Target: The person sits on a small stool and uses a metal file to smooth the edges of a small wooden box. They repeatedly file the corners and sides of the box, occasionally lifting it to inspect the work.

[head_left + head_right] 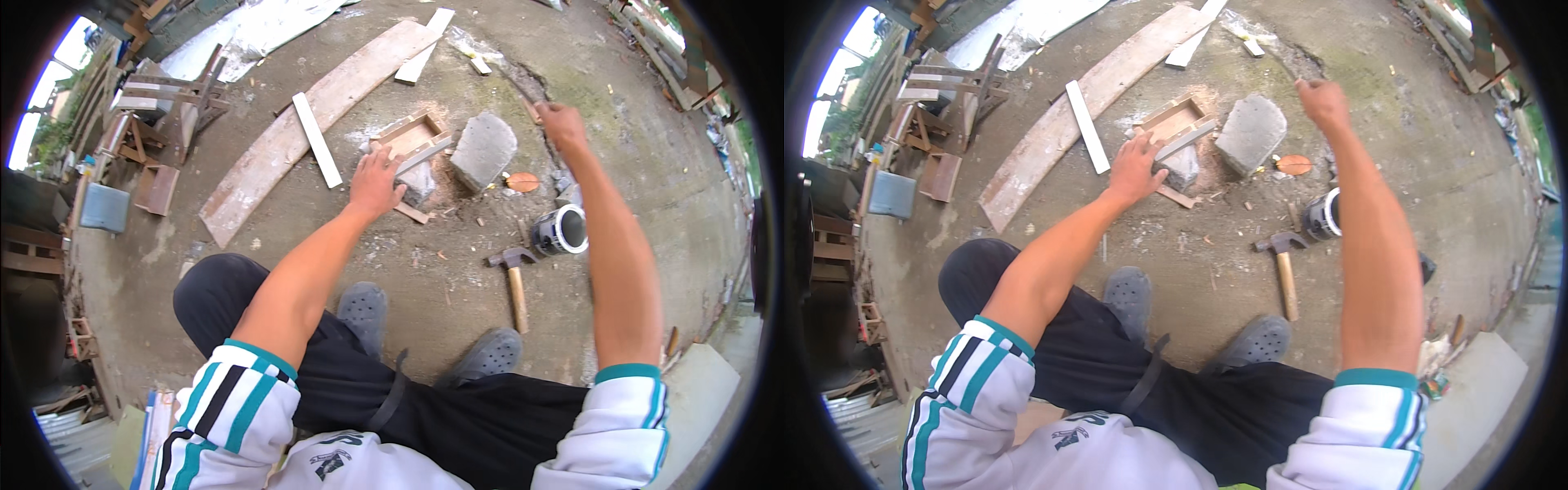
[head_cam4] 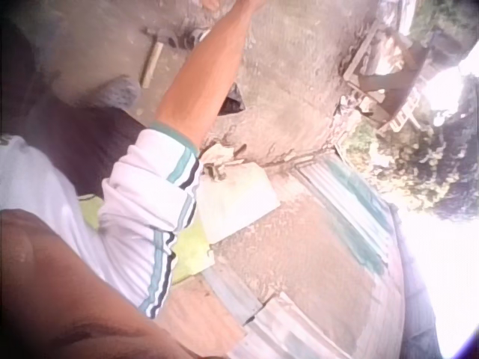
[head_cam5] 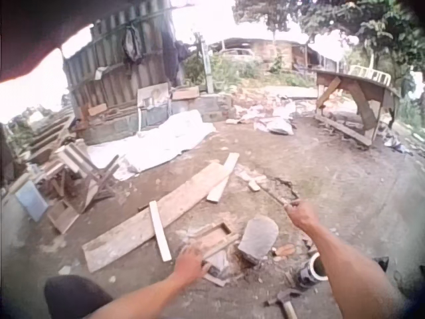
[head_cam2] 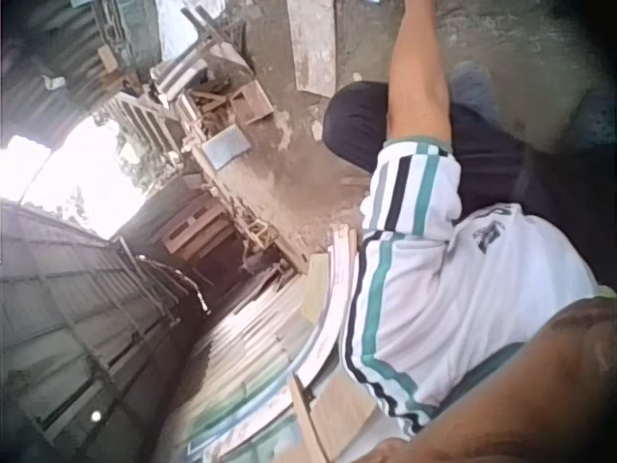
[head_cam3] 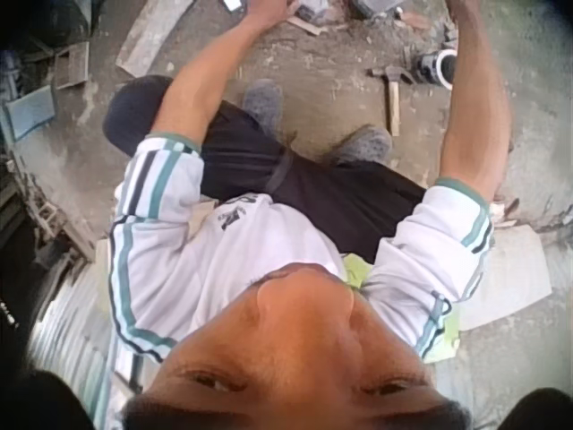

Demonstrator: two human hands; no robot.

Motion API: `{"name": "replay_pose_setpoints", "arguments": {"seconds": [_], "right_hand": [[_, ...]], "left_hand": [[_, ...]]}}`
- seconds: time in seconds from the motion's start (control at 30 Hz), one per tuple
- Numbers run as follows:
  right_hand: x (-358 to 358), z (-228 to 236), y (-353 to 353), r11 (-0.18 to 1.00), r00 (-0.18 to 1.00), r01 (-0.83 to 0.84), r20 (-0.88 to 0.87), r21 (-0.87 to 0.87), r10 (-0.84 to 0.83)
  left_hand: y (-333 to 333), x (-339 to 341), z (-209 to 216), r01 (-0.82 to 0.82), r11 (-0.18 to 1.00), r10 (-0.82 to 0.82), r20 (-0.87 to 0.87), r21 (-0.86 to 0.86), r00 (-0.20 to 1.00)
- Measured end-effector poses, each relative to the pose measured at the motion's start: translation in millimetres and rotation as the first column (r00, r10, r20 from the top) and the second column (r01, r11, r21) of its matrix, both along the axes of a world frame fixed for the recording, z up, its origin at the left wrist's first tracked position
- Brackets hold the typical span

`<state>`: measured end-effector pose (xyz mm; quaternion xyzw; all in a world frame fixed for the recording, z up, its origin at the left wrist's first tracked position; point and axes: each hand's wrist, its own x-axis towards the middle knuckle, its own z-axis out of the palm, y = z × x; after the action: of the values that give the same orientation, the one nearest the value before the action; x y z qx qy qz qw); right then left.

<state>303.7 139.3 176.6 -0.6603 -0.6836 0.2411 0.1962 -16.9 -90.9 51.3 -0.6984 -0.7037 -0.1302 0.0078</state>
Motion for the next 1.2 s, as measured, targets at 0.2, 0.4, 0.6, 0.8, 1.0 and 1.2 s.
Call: {"name": "replay_pose_setpoints", "arguments": {"seconds": [0.2,0.4,0.6,0.8,1.0,1.2], "right_hand": [[1,5,32,1.000,0.991,-0.010,-0.133,-0.021,0.007],[28,-25,88,0.994,0.981,0.087,-0.166,-0.060,-0.096],[-15,6,12,0.992,0.936,0.060,-0.339,-0.112,-0.095],[-30,-17,-44,0.980,0.806,-0.042,-0.586,-0.194,-0.082],[-65,-58,-125,0.929,0.637,-0.151,-0.752,-0.339,-0.170],[-102,-76,-213,0.877,0.563,-0.149,-0.768,-0.457,-0.304]], "left_hand": [[-20,-13,6,0.022,1.000,-0.024,-0.065,-0.018,0.998],[-10,15,-7,-0.033,0.997,0.035,0.030,-0.066,0.999],[16,2,13,-0.290,0.951,0.288,-0.034,-0.111,0.957],[36,-5,7,-0.368,0.889,0.422,0.180,-0.272,0.888],[50,-27,-1,-0.198,0.950,0.246,0.188,-0.242,0.951],[49,-47,-24,-0.142,0.968,0.221,0.430,-0.208,0.875]]}}
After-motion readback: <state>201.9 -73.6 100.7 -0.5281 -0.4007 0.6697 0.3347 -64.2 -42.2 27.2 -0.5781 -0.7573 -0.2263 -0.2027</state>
